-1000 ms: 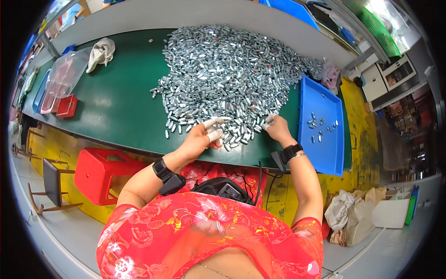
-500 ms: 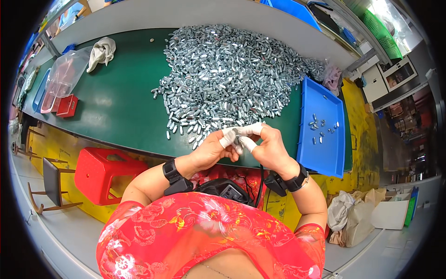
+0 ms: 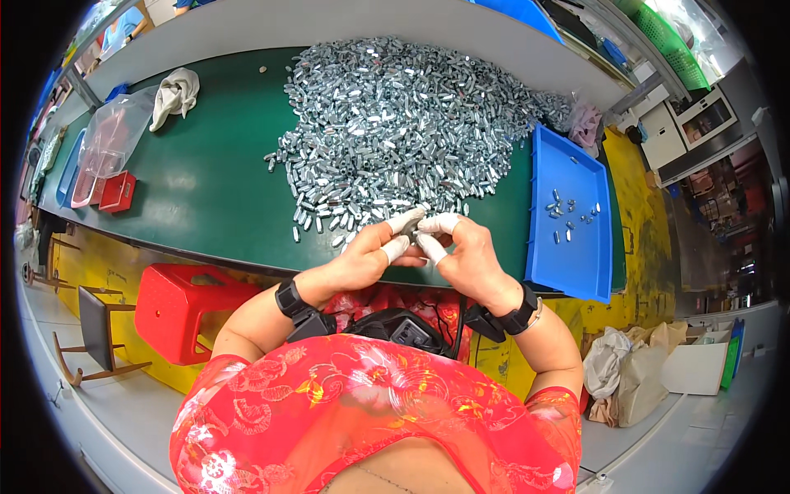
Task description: Sorting small metallic components from a large pile into a storage tray.
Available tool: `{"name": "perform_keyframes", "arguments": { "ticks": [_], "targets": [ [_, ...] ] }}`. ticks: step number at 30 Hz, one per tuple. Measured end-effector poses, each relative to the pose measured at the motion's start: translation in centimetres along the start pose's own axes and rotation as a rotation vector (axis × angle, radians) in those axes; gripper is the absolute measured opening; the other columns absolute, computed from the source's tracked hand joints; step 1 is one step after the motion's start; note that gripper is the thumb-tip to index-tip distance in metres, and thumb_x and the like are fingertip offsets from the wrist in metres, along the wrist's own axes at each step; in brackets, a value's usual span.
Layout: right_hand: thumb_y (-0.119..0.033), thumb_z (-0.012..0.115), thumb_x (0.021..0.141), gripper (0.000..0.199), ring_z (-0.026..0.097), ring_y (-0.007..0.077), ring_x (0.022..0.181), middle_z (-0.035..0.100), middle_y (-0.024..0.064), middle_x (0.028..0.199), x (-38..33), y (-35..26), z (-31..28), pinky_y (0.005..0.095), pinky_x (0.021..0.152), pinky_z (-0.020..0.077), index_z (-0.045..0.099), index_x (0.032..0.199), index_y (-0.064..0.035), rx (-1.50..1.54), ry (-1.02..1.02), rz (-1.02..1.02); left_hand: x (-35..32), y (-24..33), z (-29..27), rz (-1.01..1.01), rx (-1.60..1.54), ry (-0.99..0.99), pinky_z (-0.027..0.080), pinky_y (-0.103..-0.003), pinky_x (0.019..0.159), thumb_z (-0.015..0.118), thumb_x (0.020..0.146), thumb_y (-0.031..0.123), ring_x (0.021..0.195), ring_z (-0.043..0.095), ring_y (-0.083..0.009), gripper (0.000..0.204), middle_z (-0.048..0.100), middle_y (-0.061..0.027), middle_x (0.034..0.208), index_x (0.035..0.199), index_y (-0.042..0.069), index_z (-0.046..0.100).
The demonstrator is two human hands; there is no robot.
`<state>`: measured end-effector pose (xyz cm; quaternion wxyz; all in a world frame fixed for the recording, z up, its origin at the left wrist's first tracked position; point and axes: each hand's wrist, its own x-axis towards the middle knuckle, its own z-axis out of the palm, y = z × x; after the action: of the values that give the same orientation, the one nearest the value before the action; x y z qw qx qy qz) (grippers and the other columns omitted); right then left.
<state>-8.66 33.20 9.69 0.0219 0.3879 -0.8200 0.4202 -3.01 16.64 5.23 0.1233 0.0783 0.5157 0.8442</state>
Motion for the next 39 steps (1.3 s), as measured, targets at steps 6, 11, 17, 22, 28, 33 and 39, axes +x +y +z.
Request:
{"name": "perform_keyframes", "arguments": {
  "ticks": [6, 11, 17, 22, 28, 33, 39],
  "targets": [
    [-0.004, 0.063, 0.078, 0.012, 0.061, 0.0129, 0.067, 0.064, 0.0082, 0.08, 0.6, -0.5, -1.3, 0.0256, 0.061, 0.0484, 0.062, 0.09, -0.0011, 0.166, -0.061, 0.182, 0.5, 1.6, -0.2, -0.037, 0.027, -0.045, 0.049, -0.033, 0.083, 0.05, 0.091, 0.012, 0.1, 0.057, -0.0184, 0.051, 0.054, -0.0104, 0.116, 0.137, 0.007, 0.029],
    [-0.004, 0.062, 0.079, 0.013, 0.061, 0.0108, 0.069, 0.065, 0.0066, 0.079, 0.7, -0.8, -1.6, 0.0249, 0.061, 0.0479, 0.062, 0.091, -0.0012, 0.119, -0.03, 0.075, 1.1, 0.3, -0.5, 0.117, 0.024, -0.036, 0.049, -0.033, 0.084, 0.057, 0.085, 0.004, 0.101, 0.056, -0.0185, 0.052, 0.054, -0.0095, 0.116, 0.133, 0.006, 0.036],
    [-0.003, 0.062, 0.078, 0.013, 0.06, 0.0123, 0.072, 0.064, 0.0074, 0.081, 1.7, -0.7, -2.0, 0.0255, 0.064, 0.0476, 0.061, 0.091, -0.001, 0.267, -0.179, 0.321, 1.0, 0.0, 0.3, 0.198, 0.085, 0.083, 0.049, -0.029, 0.084, 0.06, 0.081, -0.002, 0.096, 0.058, -0.0164, 0.053, 0.058, -0.0074, 0.108, 0.129, 0.003, 0.04],
    [-0.002, 0.061, 0.079, 0.01, 0.059, 0.0114, 0.074, 0.063, 0.0069, 0.084, 1.4, -0.2, -2.1, 0.0257, 0.067, 0.0473, 0.059, 0.089, -0.0001, 0.11, -0.116, 0.023, 1.2, 0.2, 0.3, 0.178, 0.001, 0.099, 0.048, -0.029, 0.083, 0.059, 0.082, -0.002, 0.096, 0.058, -0.0159, 0.052, 0.058, -0.0068, 0.107, 0.129, 0.003, 0.04],
    [-0.003, 0.059, 0.082, 0.007, 0.057, 0.0103, 0.071, 0.061, 0.0034, 0.081, 1.2, -0.1, -2.0, 0.0257, 0.066, 0.0475, 0.057, 0.088, 0.0006, 0.137, -0.138, -0.023, 1.0, 1.0, -0.2, -0.043, -0.02, -0.05, 0.048, -0.031, 0.085, 0.059, 0.083, 0.001, 0.102, 0.054, -0.0166, 0.053, 0.054, -0.0081, 0.116, 0.131, 0.005, 0.039],
    [-0.005, 0.058, 0.084, 0.007, 0.056, 0.009, 0.066, 0.059, 0.0018, 0.078, 0.8, 0.7, -1.3, 0.0237, 0.06, 0.0462, 0.057, 0.09, -0.001, 0.561, -0.199, 0.394, 0.9, -0.5, 0.5, 0.194, 0.102, 0.037, 0.046, -0.03, 0.087, 0.058, 0.084, 0.001, 0.103, 0.054, -0.0154, 0.054, 0.055, -0.0076, 0.114, 0.133, 0.005, 0.037],
    [-0.008, 0.057, 0.086, 0.006, 0.053, 0.0055, 0.063, 0.059, 0.0011, 0.075, 0.7, 0.4, -1.2, 0.0198, 0.054, 0.0428, 0.056, 0.087, -0.0026, 0.773, -0.219, 0.652, 0.7, 0.1, 0.6, 0.221, 0.257, -0.018, 0.046, -0.029, 0.085, 0.056, 0.085, 0.002, 0.099, 0.055, -0.0137, 0.053, 0.058, -0.0066, 0.107, 0.133, 0.005, 0.036]
  ]
}}
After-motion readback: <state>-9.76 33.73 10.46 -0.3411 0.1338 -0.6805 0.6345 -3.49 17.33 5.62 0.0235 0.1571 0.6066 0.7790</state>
